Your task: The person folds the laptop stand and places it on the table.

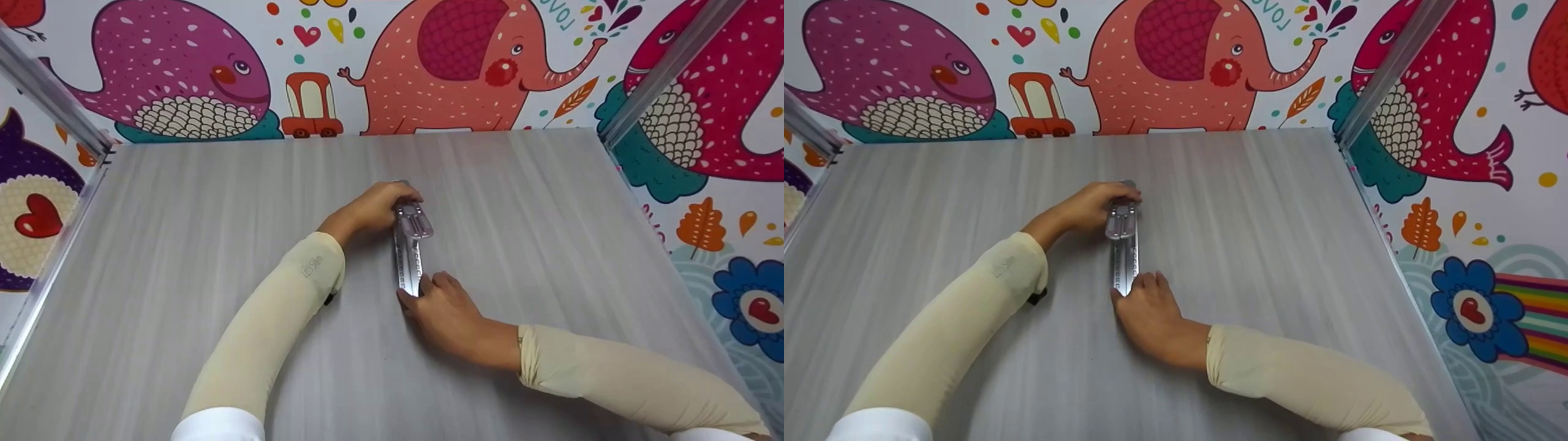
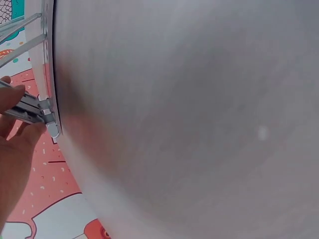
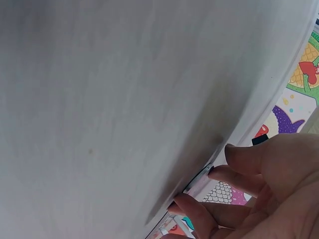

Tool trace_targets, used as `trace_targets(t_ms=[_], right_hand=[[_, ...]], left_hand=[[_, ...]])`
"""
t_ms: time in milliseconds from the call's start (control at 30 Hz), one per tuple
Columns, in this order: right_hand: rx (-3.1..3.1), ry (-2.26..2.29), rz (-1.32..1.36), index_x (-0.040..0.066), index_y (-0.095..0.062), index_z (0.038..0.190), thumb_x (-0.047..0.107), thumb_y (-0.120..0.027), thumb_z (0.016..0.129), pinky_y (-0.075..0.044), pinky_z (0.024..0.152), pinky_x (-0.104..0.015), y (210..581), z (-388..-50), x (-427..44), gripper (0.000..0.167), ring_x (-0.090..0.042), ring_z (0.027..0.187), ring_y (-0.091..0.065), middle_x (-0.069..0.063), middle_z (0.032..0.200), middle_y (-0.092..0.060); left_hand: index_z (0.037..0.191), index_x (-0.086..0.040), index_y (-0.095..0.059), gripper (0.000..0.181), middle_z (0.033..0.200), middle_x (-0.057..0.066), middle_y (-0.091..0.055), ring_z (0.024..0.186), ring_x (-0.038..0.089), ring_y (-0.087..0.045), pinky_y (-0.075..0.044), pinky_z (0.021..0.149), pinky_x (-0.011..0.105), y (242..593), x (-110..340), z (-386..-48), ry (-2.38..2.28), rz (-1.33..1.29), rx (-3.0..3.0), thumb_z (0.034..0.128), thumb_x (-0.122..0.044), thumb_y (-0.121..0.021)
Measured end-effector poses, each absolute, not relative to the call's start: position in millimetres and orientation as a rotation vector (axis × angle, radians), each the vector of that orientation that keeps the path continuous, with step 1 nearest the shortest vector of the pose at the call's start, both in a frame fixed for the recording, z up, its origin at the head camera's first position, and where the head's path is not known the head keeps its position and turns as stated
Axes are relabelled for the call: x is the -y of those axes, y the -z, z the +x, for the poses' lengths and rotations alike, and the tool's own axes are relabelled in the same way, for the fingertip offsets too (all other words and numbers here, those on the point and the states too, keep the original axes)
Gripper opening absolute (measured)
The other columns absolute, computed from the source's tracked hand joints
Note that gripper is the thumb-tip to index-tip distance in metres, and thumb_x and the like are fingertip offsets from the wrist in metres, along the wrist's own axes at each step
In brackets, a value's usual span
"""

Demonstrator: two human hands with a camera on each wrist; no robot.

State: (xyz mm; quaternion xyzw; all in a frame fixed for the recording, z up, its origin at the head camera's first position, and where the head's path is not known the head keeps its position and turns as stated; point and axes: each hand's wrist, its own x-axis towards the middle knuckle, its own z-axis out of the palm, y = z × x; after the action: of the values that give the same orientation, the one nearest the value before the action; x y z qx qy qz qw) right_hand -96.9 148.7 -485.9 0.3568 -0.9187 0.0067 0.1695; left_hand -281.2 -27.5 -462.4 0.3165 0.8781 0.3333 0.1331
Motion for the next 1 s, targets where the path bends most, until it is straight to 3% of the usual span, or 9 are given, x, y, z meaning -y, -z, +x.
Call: trace_targets(t_ms=[367,467,600,700,833,1000], right_hand=[[2.721,-0.029,1.064,0.025,-0.078,0.112,0.031,-0.08,0.085,-0.056,0.075,-0.051,474,-103,-154,0.027,-0.029,0.069,-0.058,-0.01,0.088,-0.073],[2.841,-0.256,1.147,0.02,-0.079,0.109,0.028,-0.078,0.088,-0.057,0.071,-0.048,462,-114,-163,0.022,-0.028,0.071,-0.064,-0.006,0.092,-0.076],[2.996,-0.649,1.139,0.01,-0.079,0.112,0.021,-0.074,0.093,-0.061,0.078,-0.042,446,-135,-181,0.022,-0.024,0.089,-0.075,-0.006,0.103,-0.079],[3.056,-0.875,1.012,0.005,-0.076,0.118,0.019,-0.07,0.097,-0.061,0.086,-0.043,437,-150,-195,0.026,-0.026,0.099,-0.075,-0.011,0.113,-0.077],[3.117,-1.217,0.763,0.003,-0.068,0.131,0.023,-0.063,0.102,-0.059,0.092,-0.047,432,-166,-211,0.035,-0.03,0.105,-0.073,-0.015,0.122,-0.074],[3.025,-2.132,0.305,0.004,-0.05,0.147,0.032,-0.05,0.109,-0.057,0.097,-0.05,436,-180,-220,0.048,-0.039,0.116,-0.067,-0.024,0.131,-0.067]], left_hand=[[0.137,-0.016,-0.066,0.055,0.136,0.003,-0.066,0.125,0.02,-0.059,-0.042,0.117,0.038,460,28,-279,-0.921,0.896,-2.578,0.0902,0.014,-0.062],[0.14,-0.014,-0.064,0.057,0.141,0.004,-0.064,0.132,0.021,-0.058,-0.04,0.119,0.039,459,29,-275,-0.899,0.895,-2.626,0.0907,0.015,-0.058],[0.141,-0.011,-0.062,0.06,0.144,0.008,-0.062,0.138,0.024,-0.055,-0.038,0.12,0.04,455,37,-267,-0.903,0.829,-2.701,0.0888,0.016,-0.051],[0.141,-0.011,-0.062,0.056,0.145,0.009,-0.061,0.138,0.027,-0.055,-0.04,0.119,0.044,448,47,-258,-0.996,0.657,-2.714,0.0906,0.011,-0.051],[0.141,-0.006,-0.061,0.041,0.145,0.012,-0.061,0.137,0.029,-0.054,-0.042,0.117,0.045,440,60,-245,-1.191,0.373,-2.647,0.1001,-0.005,-0.053],[0.148,-0.003,-0.049,0.044,0.154,0.017,-0.047,0.135,0.036,-0.055,-0.047,0.112,0.045,433,66,-228,-1.651,-0.074,-2.113,0.1098,-0.024,-0.043]])
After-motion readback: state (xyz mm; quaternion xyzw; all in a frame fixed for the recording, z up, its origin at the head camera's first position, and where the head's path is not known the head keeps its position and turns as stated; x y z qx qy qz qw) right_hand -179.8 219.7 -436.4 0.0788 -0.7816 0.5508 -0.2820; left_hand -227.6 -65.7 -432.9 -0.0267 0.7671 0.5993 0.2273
